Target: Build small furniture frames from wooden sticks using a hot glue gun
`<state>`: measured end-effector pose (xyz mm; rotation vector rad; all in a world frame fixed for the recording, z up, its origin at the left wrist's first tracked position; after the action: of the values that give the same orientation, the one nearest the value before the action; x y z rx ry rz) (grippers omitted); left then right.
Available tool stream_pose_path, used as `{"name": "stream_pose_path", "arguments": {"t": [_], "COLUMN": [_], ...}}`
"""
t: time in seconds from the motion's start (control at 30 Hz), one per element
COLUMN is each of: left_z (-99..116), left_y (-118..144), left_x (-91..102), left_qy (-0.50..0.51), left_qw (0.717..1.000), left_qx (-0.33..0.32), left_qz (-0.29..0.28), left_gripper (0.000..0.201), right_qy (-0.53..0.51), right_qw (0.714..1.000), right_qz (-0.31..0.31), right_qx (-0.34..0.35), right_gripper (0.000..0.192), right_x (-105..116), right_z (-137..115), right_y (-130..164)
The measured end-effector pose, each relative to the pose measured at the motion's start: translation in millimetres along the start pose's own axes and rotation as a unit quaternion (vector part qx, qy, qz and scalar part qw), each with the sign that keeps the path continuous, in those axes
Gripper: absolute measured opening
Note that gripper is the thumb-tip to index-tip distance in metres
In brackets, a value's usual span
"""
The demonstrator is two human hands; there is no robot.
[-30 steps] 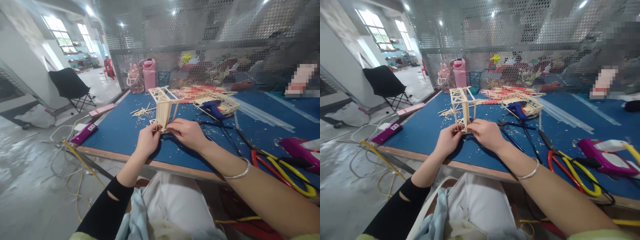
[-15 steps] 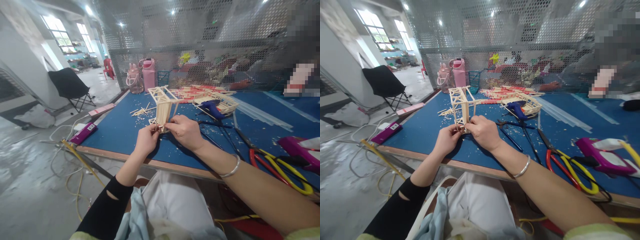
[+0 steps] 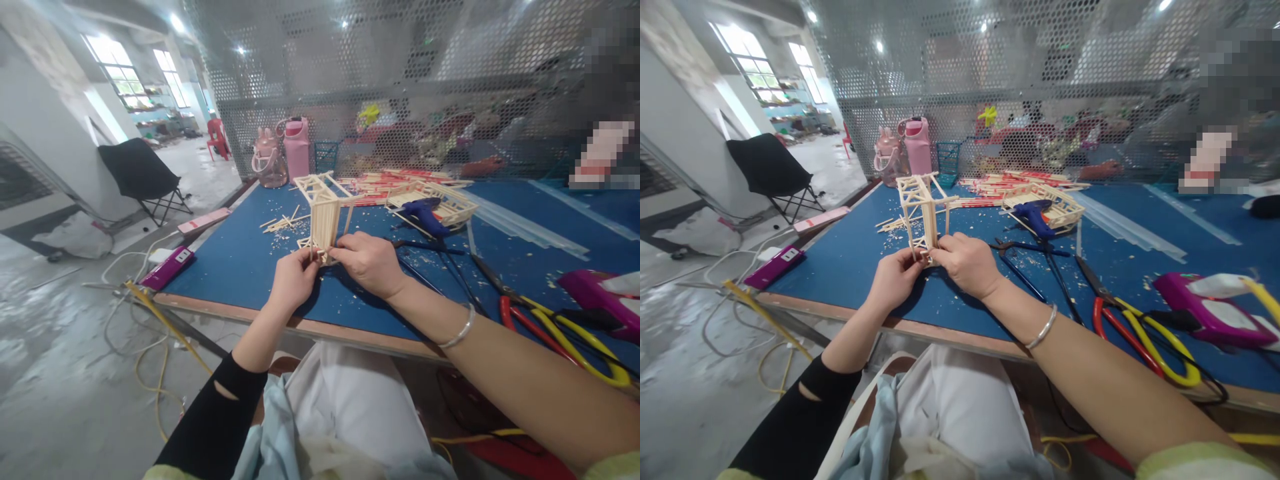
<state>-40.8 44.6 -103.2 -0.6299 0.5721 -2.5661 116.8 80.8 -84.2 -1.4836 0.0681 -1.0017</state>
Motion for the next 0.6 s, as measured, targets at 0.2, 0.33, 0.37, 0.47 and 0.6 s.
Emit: {"name": "stream_pose_path", "arguments": {"t": [0.2,0.33,0.37,0.47,0.6], "left_z": [9.9,8.9,7.6,3.9,2.0], "left_y": [1.7,1.7,1.3,0.1,-0.9], "left_x": [2.1,1.4,1.0,-0.5,-1.6], "left_qy": [-0.027,-0.007,0.000,0.007,0.012], "left_qw": [1.000,1.000,1.000,1.000,1.000], "left_qx": [-0.013,-0.004,-0.001,0.007,0.024], "left_qz": [0.005,0.007,0.008,0.009,0.006], "left_gripper": [0.021,0.025,0.025,0.025,0.020], "right_qy": [0.002,-0.010,-0.012,-0.007,0.011], "right_qw": [1.000,1.000,1.000,1.000,1.000], "right_qz": [0.001,-0.001,-0.001,0.003,0.012], "right_qx": [-0.002,-0.011,-0.010,-0.002,0.007], "right_gripper": [0.039,0.035,0.034,0.034,0.036], "right_x": [-0.3,0.0,-0.1,-1.0,-2.4], "right_z": [-0.5,0.3,0.5,0.5,-0.3], "right_y": [0.5,-0.1,-0.1,0.3,1.6]}}
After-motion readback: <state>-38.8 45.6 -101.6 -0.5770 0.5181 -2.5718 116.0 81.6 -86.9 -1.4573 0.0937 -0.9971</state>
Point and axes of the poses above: each hand's wrist, its own y-axis away from the middle knuckle, its own x-axis out of the back of the hand, z = x × y, the point moved 1 cm from there along -y, towards the middle knuckle, and after that the axes turned 15 degrees about z, right-handed, at the moved point
